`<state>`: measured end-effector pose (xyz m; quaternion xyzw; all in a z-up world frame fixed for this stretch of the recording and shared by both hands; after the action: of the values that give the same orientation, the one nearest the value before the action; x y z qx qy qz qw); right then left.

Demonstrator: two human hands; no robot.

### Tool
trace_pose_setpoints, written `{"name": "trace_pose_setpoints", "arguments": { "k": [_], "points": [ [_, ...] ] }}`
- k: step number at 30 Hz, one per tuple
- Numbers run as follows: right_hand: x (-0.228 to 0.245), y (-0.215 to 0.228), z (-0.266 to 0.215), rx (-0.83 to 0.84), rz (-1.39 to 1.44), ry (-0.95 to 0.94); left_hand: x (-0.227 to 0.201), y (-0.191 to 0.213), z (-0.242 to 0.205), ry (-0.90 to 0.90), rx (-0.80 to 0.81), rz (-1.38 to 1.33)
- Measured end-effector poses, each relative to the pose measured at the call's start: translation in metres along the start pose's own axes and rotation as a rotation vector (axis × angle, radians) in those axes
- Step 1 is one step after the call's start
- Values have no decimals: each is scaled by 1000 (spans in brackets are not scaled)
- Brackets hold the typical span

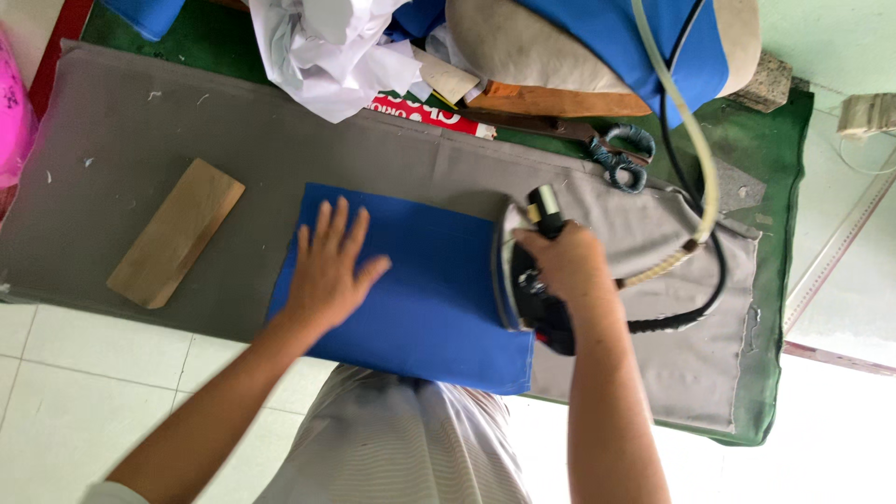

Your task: The person irons a blue piece of fabric on a table using a steam iron. They repeatedly smooth the fabric, fold it, and press it with the iron to remove wrinkles. The person also uses a wooden block to assist in pressing specific areas of the fabric.

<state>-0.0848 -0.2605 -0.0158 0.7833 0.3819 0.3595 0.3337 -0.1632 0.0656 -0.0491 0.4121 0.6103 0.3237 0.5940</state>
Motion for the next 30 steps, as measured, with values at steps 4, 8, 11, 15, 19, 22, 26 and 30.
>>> {"name": "trace_pose_setpoints", "arguments": {
  "k": [4,8,11,15,19,22,26,30],
  "points": [
    [-10,12,8,-18,106,-27,-39,-38,-41,-299,-141,128],
    [8,14,-8,95,203,45,-114,-110,-85,-856,-26,-67],
    [17,5,-17,178,73,127,-147,-154,-107,-974,192,-108],
    [36,0,-58,301,-96,189,-143,-190,-116,-1003,263,-65],
    [21,-27,-81,365,-140,267,-139,-145,-124,-954,434,-230],
    [9,-44,-106,419,-162,298,-102,-71,-113,-815,199,-448],
    [7,-51,-144,525,-305,313,-20,-30,-84,-355,-278,-158],
    [0,-60,-144,458,-416,379,21,-60,-72,-158,-114,158]
  ]
}}
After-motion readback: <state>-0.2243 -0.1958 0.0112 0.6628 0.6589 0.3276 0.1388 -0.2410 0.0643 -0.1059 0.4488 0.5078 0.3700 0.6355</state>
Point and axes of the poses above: each hand's wrist, its own z-axis towards the middle knuckle, its own y-axis out of the back of the hand, x = y × z, the point moved 5 cm from there along z, towards the middle knuckle, and after that the axes turned 1 degree about -x, right-handed, at the moved point
